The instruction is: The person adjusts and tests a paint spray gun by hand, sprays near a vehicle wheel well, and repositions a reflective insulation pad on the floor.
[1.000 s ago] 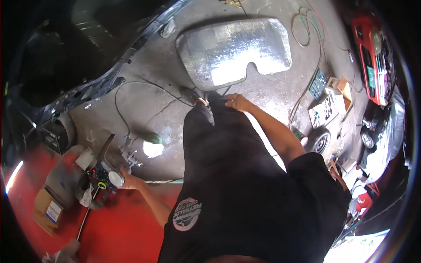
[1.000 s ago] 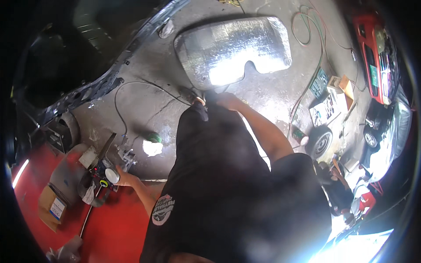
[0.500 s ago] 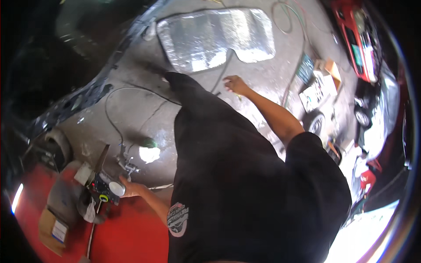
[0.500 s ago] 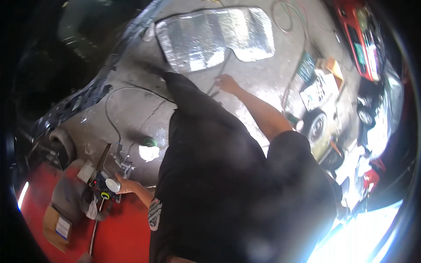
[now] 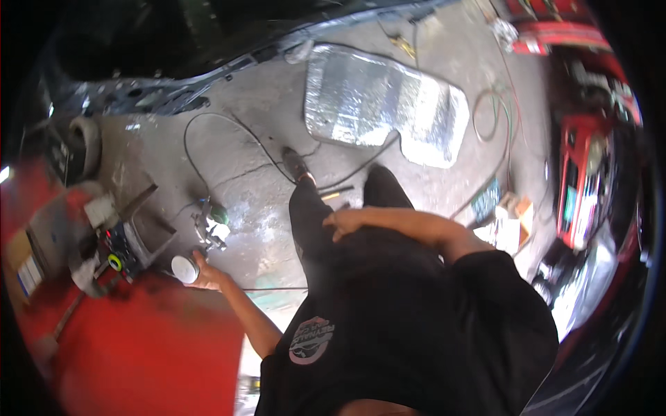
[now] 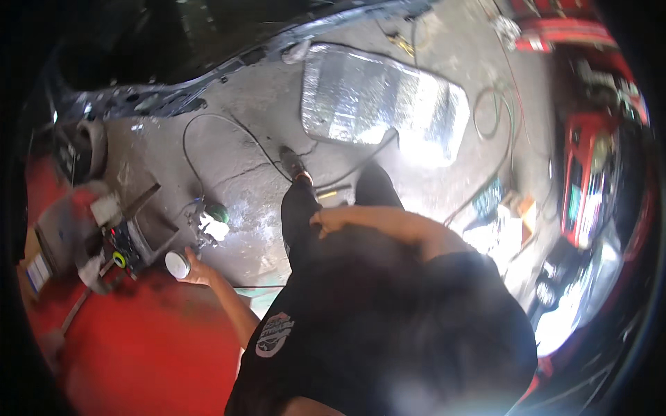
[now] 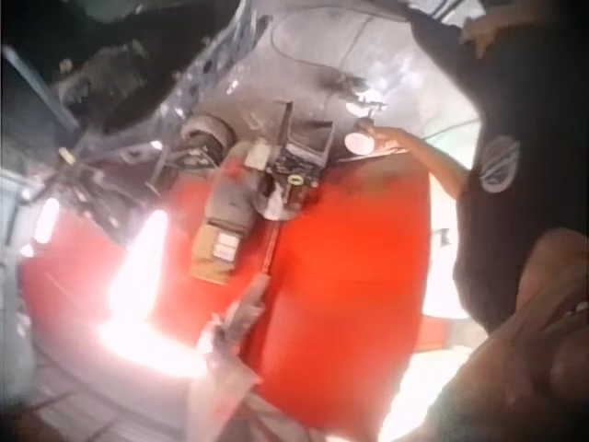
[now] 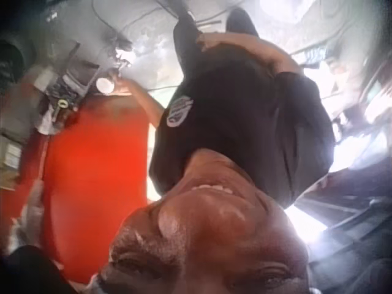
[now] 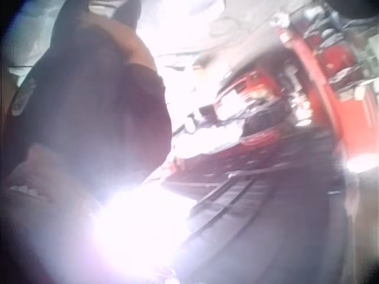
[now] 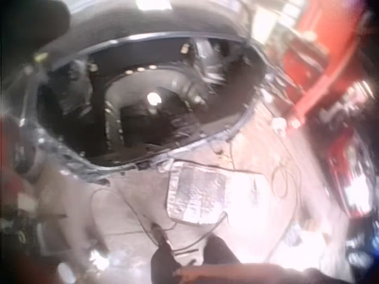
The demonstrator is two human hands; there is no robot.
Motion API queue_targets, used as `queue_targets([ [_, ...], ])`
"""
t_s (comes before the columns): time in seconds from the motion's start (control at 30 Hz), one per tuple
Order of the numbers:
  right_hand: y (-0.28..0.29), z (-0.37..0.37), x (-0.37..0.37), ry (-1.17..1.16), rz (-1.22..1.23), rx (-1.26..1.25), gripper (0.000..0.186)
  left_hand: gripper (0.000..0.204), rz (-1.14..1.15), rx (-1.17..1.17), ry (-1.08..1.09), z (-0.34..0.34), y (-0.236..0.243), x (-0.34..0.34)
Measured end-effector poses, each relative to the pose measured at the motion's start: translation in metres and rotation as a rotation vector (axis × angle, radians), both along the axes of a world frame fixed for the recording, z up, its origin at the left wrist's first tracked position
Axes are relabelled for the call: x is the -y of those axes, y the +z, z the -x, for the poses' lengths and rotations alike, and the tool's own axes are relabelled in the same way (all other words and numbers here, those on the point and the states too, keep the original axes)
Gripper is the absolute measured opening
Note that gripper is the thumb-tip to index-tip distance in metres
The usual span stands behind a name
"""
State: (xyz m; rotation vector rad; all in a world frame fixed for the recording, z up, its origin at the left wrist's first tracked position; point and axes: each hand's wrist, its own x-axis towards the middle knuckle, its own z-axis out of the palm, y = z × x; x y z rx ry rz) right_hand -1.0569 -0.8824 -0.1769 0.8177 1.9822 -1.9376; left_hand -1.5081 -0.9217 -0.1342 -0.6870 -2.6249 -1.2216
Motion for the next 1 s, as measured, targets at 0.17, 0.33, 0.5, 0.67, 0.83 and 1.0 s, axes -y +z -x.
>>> queue_targets([
  [0.17,-0.024,-0.07,0.023,-0.033,0.141,-0.044,0.045,0.081,-0.17,0.075,-0.053,-0.098,-0.002,-0.007],
  [0.33,0.02,-0.172,0.028,0.075,0.384,-0.312,0.033,0.09,-0.168,0.029,0.103,-0.188,-0.009,0.038],
  [0.5,0.0,-0.362,0.096,0.238,-0.56,0.111,0.039,0.095,-0.201,0.026,0.151,-0.28,-0.033,0.062],
  [0.67,-0.003,-0.42,0.14,0.47,-0.234,0.27,0.031,0.088,-0.157,0.16,0.182,-0.336,-0.036,0.079],
  [0.83,0.053,-0.428,0.105,0.042,0.627,0.23,0.045,0.086,-0.025,0.166,0.224,-0.333,-0.076,0.105],
  [1.0,-0.093,-0.415,0.047,-0.17,-0.038,0.415,0.034,0.082,-0.209,0.29,0.185,-0.321,-0.159,0.103],
])
